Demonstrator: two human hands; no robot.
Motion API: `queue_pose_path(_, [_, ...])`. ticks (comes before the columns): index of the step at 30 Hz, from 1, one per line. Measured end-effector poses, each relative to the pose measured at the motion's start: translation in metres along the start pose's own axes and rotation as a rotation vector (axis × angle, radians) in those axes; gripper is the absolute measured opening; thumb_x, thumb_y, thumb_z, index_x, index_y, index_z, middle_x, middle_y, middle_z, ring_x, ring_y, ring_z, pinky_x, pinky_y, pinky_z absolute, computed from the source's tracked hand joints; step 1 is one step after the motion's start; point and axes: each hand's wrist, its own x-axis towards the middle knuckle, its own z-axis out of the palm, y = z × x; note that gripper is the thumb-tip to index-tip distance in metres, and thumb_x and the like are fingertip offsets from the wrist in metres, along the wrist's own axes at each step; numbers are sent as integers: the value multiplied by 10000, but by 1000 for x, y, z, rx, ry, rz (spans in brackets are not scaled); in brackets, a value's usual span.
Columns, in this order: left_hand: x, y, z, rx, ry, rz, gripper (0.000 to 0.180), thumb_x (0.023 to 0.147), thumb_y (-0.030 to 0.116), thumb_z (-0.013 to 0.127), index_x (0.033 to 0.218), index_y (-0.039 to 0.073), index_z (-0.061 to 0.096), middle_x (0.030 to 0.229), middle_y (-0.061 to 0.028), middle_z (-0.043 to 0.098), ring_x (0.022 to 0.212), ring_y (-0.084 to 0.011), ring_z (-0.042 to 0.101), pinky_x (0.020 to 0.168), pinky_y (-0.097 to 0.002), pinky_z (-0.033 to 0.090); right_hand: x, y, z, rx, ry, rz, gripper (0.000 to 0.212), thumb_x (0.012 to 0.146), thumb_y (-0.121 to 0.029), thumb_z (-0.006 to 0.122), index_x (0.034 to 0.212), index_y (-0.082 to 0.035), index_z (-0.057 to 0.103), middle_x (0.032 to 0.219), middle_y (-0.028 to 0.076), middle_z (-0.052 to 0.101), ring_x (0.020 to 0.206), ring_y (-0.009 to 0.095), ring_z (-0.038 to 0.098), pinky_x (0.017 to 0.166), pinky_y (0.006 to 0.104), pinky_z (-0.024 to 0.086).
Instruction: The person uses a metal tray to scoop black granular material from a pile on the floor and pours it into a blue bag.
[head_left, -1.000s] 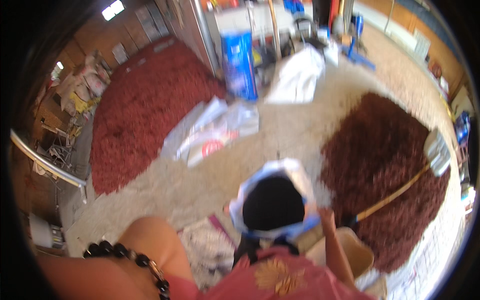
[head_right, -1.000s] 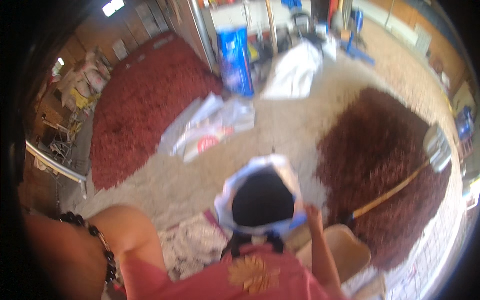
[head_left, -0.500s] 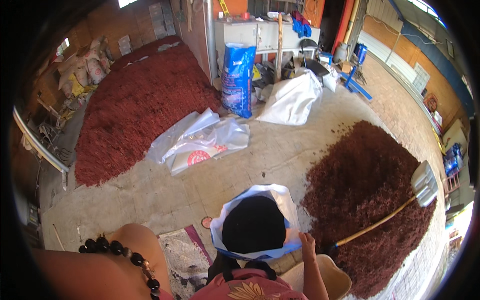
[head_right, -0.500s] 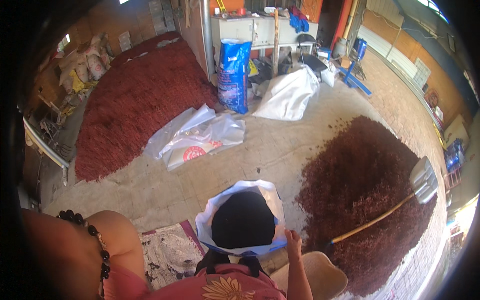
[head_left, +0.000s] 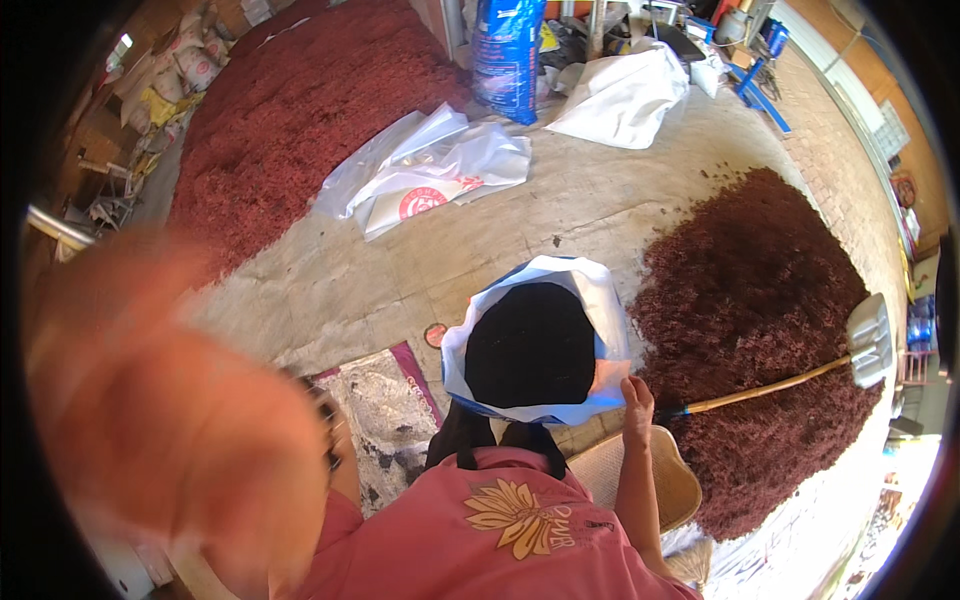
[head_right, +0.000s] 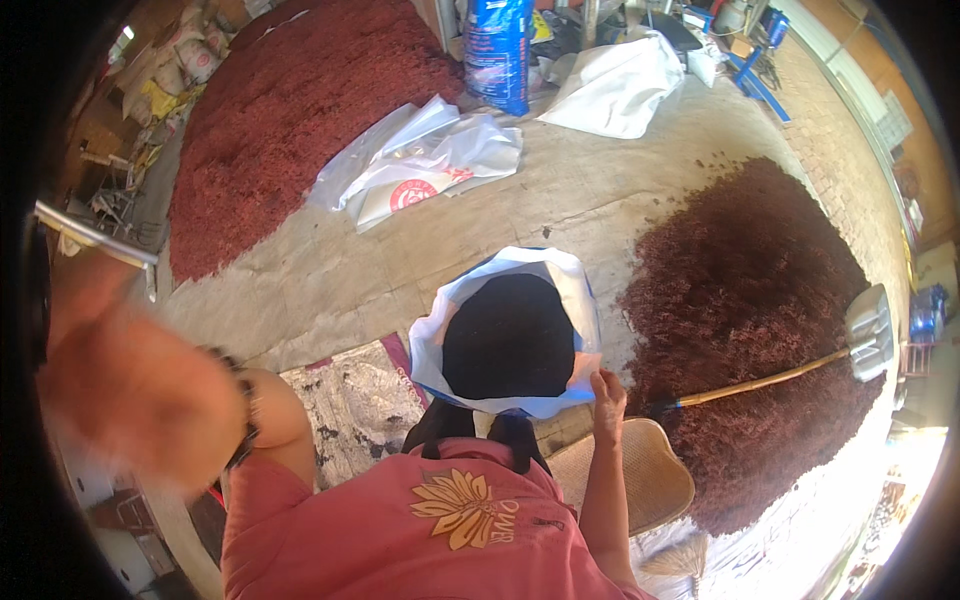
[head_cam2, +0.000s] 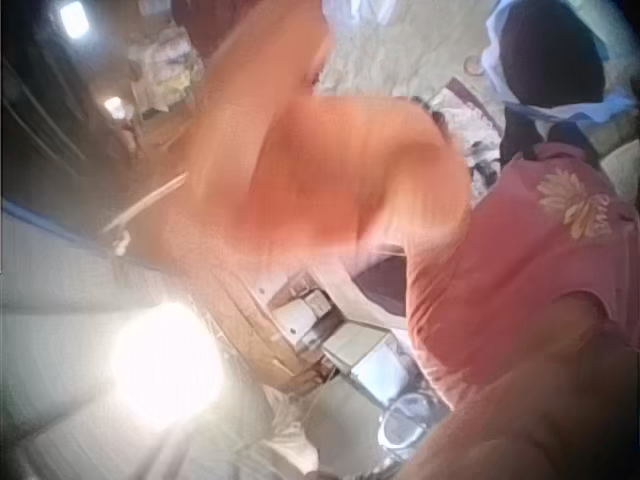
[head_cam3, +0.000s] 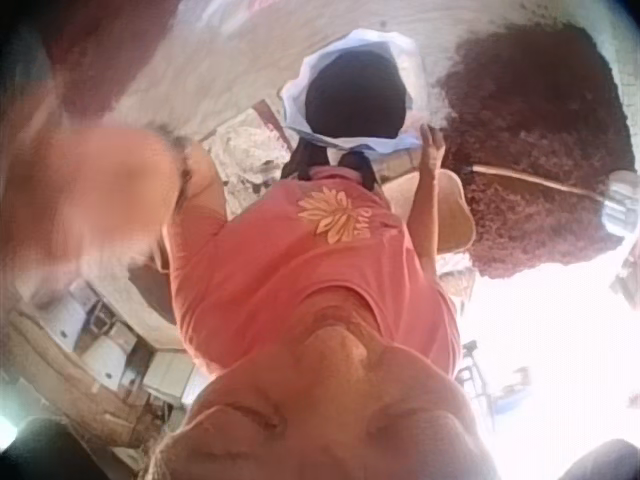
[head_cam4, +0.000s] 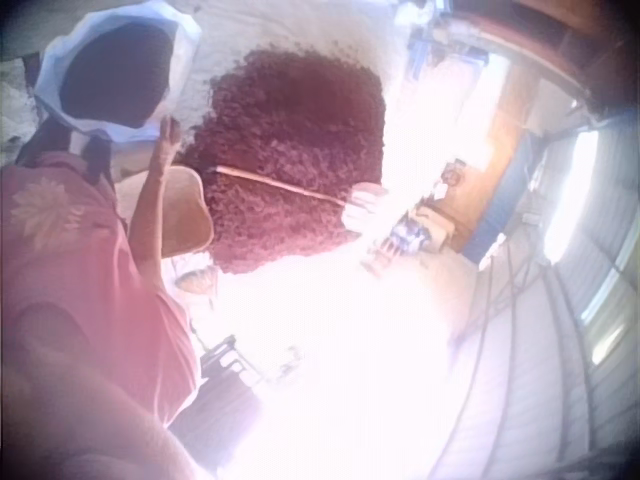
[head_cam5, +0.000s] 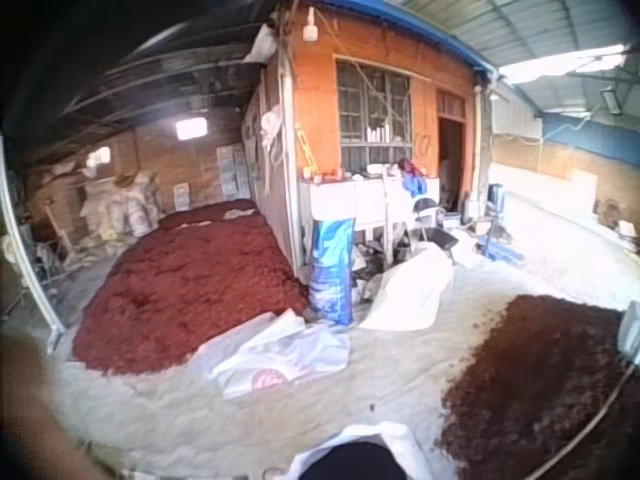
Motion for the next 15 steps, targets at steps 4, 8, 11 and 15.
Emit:
queue_pose_path(4, [-143, -62, 20, 148, -347, -802, 393, 664, 100, 615, 1020, -3, 483, 981, -112, 524, 889, -187, 502, 762, -285, 399, -13, -4, -4, 101, -48, 23, 347, 752, -192, 566, 1018, 22, 504, 931, 46, 519, 868, 129, 465, 796, 247, 349])
queue_pose_path(8, [-313, -69, 5, 280, -431, -1291, 588, 582, 185, 681, 1088, 2, 445, 1072, -168, 487, 991, -283, 469, 860, -327, 358, -20, 0, -4, 88, -64, 140, 353, 755, -224, 540, 1041, -21, 498, 956, 23, 494, 899, 120, 434, 800, 249, 328])
queue_pose_path(11, [-350, -49, 34, -86, -451, -1597, 499, 602, 179, 639, 1048, 9, 493, 1010, -165, 529, 990, -277, 481, 849, -318, 362, -10, 25, -29, 8, -48, 305, 432, 759, -324, 542, 1113, -89, 465, 1030, 19, 488, 985, 143, 425, 832, 262, 305])
queue_pose_path(15, [-380, -43, 66, 87, -390, -1510, 206, 715, 168, 540, 890, 70, 586, 827, -111, 588, 771, -250, 562, 683, -308, 427, -6, 11, -9, 123, 57, 178, 267, 815, -266, 480, 964, -48, 518, 915, 27, 503, 855, 124, 465, 754, 260, 364])
